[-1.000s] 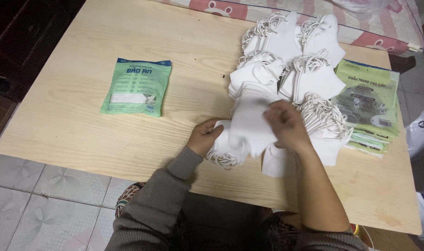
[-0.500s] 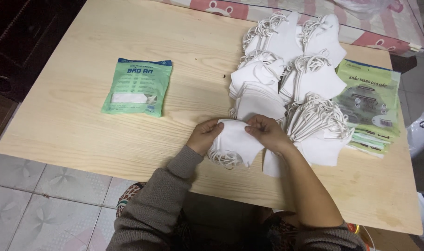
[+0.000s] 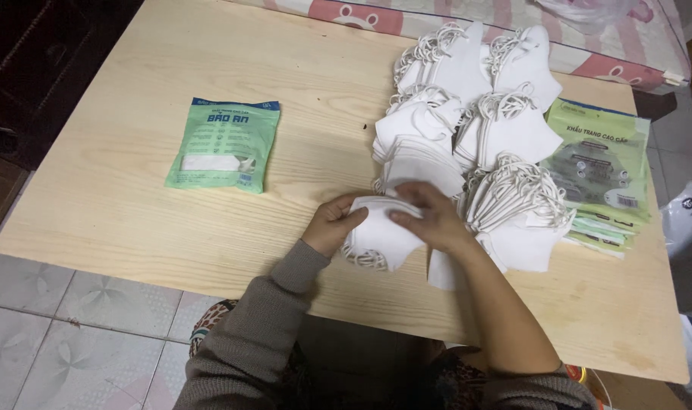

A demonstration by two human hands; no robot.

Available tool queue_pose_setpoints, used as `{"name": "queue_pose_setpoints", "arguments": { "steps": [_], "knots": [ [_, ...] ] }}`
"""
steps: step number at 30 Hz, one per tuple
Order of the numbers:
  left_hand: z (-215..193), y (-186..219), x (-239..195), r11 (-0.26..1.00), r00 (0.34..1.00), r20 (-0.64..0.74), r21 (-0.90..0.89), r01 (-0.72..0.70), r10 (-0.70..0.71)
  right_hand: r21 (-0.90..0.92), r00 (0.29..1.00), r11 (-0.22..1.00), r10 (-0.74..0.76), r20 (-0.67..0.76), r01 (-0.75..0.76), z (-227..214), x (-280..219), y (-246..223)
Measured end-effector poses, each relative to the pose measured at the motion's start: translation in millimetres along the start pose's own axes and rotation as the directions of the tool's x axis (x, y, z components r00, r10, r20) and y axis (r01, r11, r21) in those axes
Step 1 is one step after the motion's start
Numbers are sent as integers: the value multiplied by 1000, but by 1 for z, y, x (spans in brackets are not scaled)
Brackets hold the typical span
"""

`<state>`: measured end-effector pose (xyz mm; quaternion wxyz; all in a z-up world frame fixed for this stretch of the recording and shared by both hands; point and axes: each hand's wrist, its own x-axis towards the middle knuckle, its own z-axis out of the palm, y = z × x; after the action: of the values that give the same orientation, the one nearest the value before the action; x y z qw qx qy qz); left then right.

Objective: Sort and unfold face masks from a pile into organized stacks

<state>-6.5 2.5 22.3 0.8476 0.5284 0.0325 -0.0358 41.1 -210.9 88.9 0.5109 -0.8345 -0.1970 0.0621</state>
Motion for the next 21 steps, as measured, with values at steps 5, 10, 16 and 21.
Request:
{"name": "queue_pose_setpoints", "arguments": {
  "steps": [5, 10, 16, 21],
  "knots": [
    [-2, -6, 2, 994, 995, 11, 38, -98, 98, -86, 972, 991, 117, 204, -101, 12, 5, 2],
    [21, 31, -21, 908, 952, 116, 287, -306, 284, -102, 974, 982, 170, 148, -156, 12, 5, 14],
    [0, -13, -2, 885, 949, 106, 343, -315, 297, -104, 988, 986, 116, -104, -127, -9, 12, 31],
    [-4, -28, -1, 907, 973, 48, 353, -229, 227, -782, 886, 614, -417, -203, 110, -28, 15, 58]
  ]
}}
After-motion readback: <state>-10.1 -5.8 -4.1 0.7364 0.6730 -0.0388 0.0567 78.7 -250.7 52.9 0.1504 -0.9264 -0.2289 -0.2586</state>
